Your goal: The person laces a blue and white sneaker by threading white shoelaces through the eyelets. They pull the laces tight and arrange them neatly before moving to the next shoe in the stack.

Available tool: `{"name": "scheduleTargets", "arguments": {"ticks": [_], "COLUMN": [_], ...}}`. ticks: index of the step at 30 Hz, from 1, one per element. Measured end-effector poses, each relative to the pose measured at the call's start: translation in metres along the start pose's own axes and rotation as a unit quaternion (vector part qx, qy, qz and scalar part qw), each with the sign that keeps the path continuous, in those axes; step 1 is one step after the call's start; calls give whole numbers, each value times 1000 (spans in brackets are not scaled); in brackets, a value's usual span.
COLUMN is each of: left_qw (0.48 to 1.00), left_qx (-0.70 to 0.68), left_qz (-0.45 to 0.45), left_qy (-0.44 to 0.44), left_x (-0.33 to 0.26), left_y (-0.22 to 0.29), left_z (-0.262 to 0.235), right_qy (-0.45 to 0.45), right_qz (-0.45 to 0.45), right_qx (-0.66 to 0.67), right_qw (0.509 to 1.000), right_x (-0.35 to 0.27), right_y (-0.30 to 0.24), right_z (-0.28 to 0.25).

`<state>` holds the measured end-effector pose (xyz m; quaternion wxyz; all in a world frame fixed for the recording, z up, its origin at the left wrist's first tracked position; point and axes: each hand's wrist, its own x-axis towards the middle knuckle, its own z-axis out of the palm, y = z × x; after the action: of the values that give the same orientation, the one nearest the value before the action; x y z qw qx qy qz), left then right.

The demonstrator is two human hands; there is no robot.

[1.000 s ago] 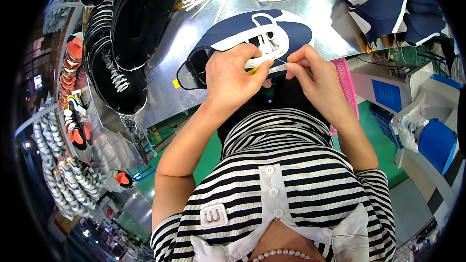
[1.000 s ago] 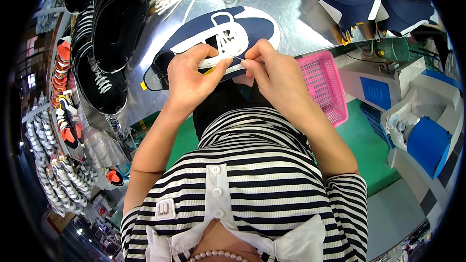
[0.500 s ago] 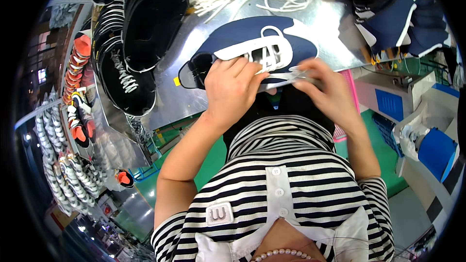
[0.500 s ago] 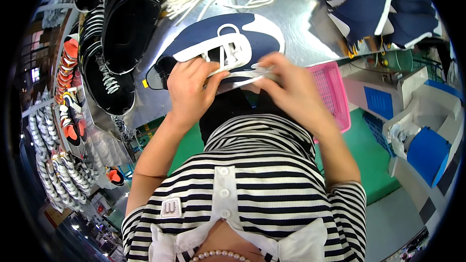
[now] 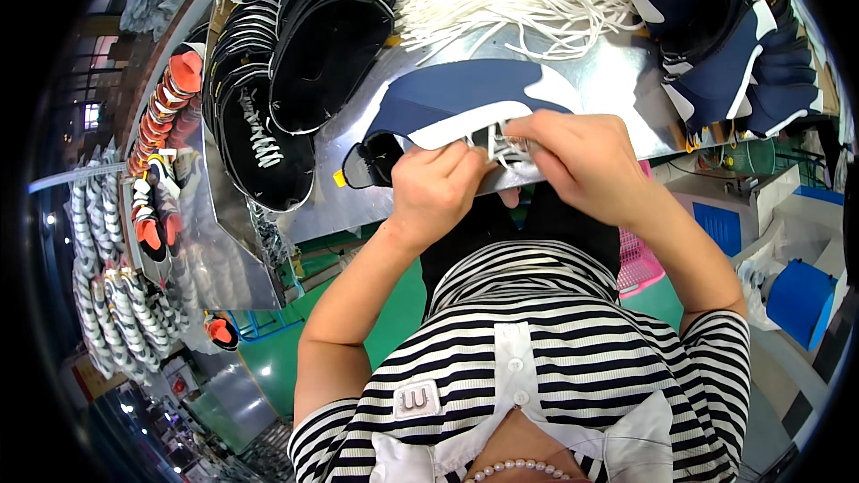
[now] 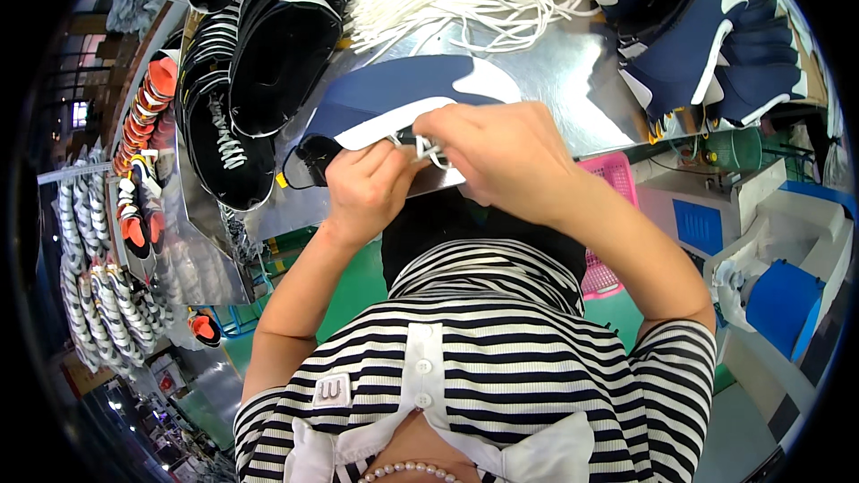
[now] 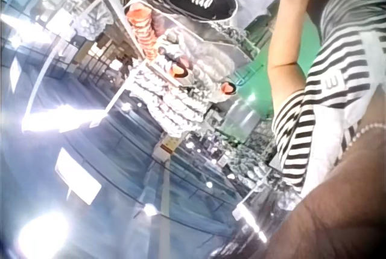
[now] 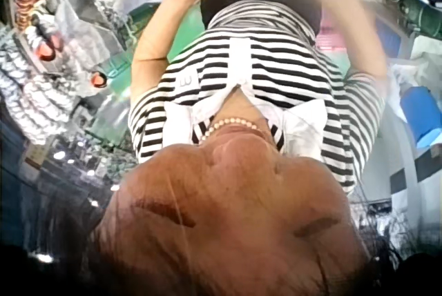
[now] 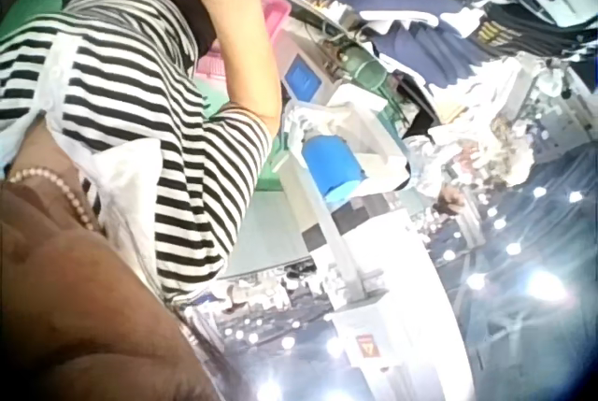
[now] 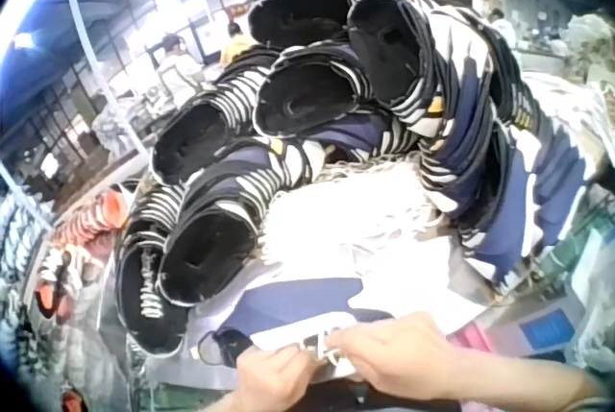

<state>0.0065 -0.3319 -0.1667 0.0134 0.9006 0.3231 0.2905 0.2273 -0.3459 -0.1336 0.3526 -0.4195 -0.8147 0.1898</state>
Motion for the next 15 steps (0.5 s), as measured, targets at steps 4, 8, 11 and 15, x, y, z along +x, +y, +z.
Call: {"name": "scheduleTargets", "arguments": {"ticks": [4,8,11,15], "left_qw": [999,1000,999,998], "left_qx": [-18,-21,-33,-60], "left_qz": [24,-12,3,0], "left_qy": [22,16,39,24], "left_x": [6,1,1,3], "left_y": [2,-2,1,-1], "left_z": [4,4,11,13], "right_qy": [-32,-82,-203,-165], "right_qz": [-3,52,205,250], "right_qx": [-29,-125,-106,66], "right_qw": [999,987,952,952], "right_x": [9,8,19,29], "right_y": [-1,6,3,18], "right_z": [15,22,19,17]}}
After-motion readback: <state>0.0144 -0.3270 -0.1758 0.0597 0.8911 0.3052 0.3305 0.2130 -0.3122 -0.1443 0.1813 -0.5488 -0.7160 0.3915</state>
